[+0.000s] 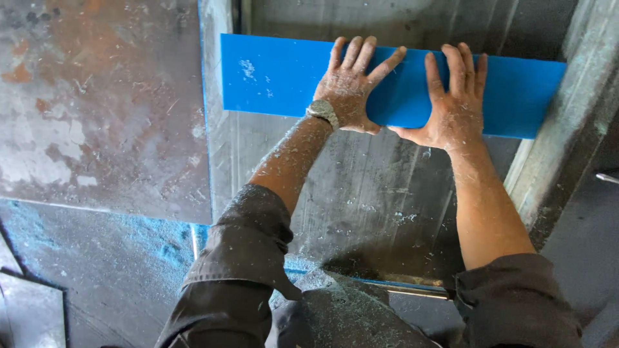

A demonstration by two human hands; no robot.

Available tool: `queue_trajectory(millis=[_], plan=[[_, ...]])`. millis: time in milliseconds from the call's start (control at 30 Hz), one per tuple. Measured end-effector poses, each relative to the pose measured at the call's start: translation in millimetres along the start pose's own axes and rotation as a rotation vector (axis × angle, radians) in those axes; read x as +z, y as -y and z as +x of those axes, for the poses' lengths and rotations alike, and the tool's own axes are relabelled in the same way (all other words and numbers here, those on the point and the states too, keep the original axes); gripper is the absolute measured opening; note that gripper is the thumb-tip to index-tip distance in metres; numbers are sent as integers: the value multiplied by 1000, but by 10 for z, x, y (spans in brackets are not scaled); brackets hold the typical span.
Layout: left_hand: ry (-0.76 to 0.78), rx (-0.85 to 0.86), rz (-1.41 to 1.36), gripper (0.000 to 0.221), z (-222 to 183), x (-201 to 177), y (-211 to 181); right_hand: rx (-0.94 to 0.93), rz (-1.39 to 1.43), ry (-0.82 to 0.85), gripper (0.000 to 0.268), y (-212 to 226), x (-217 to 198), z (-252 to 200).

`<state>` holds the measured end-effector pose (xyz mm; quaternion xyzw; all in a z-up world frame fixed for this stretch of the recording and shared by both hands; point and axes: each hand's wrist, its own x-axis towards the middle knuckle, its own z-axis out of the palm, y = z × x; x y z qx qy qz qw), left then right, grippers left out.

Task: Operating a table saw to cut long blue plastic boards into smaller sections.

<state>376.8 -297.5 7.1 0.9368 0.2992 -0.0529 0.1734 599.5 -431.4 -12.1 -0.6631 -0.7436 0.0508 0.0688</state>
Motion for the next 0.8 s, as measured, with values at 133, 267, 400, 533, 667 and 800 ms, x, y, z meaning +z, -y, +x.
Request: queue_trajectory(millis=[133,267,400,533,667,800], plan=[[-7,21,19,153,31,-69,12,6,8,-16,126,-26,49,46],[0,36,4,151,101,-195,-20,38,28,-31,129,-36,-74,97],[-23,64,11,151,158,-169,6,81,55,-28,132,-75,-16,122],[-28,24,47,151,239,-143,41,57,68,-50,138,-123,88,183],[-20,6,58,152,283,-153,85,55,55,-41,140,-173,67,241],[-38,16,56,152,335,-119,131,42,55,-53,140,-221,83,280]])
